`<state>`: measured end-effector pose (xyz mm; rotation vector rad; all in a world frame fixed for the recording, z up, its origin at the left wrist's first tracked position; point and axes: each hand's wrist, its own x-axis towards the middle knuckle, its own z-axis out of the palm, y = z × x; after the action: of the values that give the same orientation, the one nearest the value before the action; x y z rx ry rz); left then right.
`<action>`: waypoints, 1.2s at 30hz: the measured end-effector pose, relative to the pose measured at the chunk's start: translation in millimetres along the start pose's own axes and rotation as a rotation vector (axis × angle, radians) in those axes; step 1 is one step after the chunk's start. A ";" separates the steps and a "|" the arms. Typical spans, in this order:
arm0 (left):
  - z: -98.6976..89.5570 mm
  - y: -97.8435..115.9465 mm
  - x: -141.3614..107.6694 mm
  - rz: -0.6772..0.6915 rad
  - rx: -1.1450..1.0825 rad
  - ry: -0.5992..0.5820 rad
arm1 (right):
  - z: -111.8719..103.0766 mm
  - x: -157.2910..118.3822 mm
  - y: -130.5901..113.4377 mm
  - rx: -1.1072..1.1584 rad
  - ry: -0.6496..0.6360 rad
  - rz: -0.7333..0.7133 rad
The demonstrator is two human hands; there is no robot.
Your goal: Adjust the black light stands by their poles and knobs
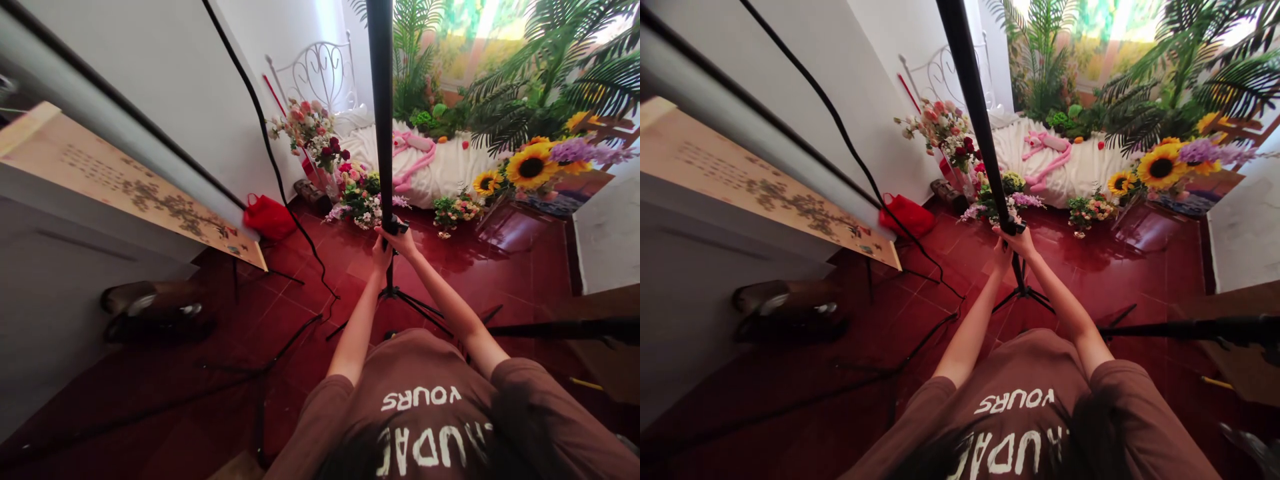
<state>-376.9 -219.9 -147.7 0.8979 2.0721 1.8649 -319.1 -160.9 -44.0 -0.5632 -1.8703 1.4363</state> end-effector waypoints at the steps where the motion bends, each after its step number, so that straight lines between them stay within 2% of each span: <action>1: -0.1 -0.1 -0.1 -0.003 0.003 0.003 | -4.2 -9.5 2.7 0.004 0.018 -0.006; 5: -0.3 3.0 -2.4 0.007 0.013 -0.023 | -23.4 -58.0 12.7 -0.012 0.110 -0.047; 8: 0.8 5.0 -4.1 0.015 0.051 0.012 | -35.5 -86.4 18.5 -0.169 0.118 -0.102; 12: 3.2 4.9 -4.2 -0.015 0.076 0.050 | -43.8 -100.1 30.1 -0.299 -0.012 -0.116; 15: 3.7 5.6 -4.4 -0.033 0.075 0.047 | -44.2 -101.2 39.7 -0.275 -0.024 -0.058; 19: 2.5 9.5 -5.9 0.005 0.068 0.024 | -38.3 -100.4 46.4 -0.109 0.016 0.062; 24: 1.2 15.1 -7.1 0.013 0.052 0.021 | -28.8 -95.0 45.7 0.330 0.096 0.372; 27: 1.0 17.1 -7.1 0.000 0.062 0.018 | -30.8 -90.9 43.0 0.450 0.115 0.464; 29: 1.2 17.3 -7.2 0.003 0.059 0.023 | -35.2 -89.4 41.7 0.350 0.074 0.437; 32: 2.1 16.0 -7.5 -0.001 0.042 0.026 | -41.1 -88.6 41.9 0.054 0.042 0.299; 36: 2.9 13.9 -7.6 0.038 0.015 0.022 | -41.9 -84.2 43.6 -0.243 0.107 0.145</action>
<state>-365.3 -221.6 -136.8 0.9308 2.0991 1.8883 -235.5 -180.3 -102.2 -0.8914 -1.9638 1.2484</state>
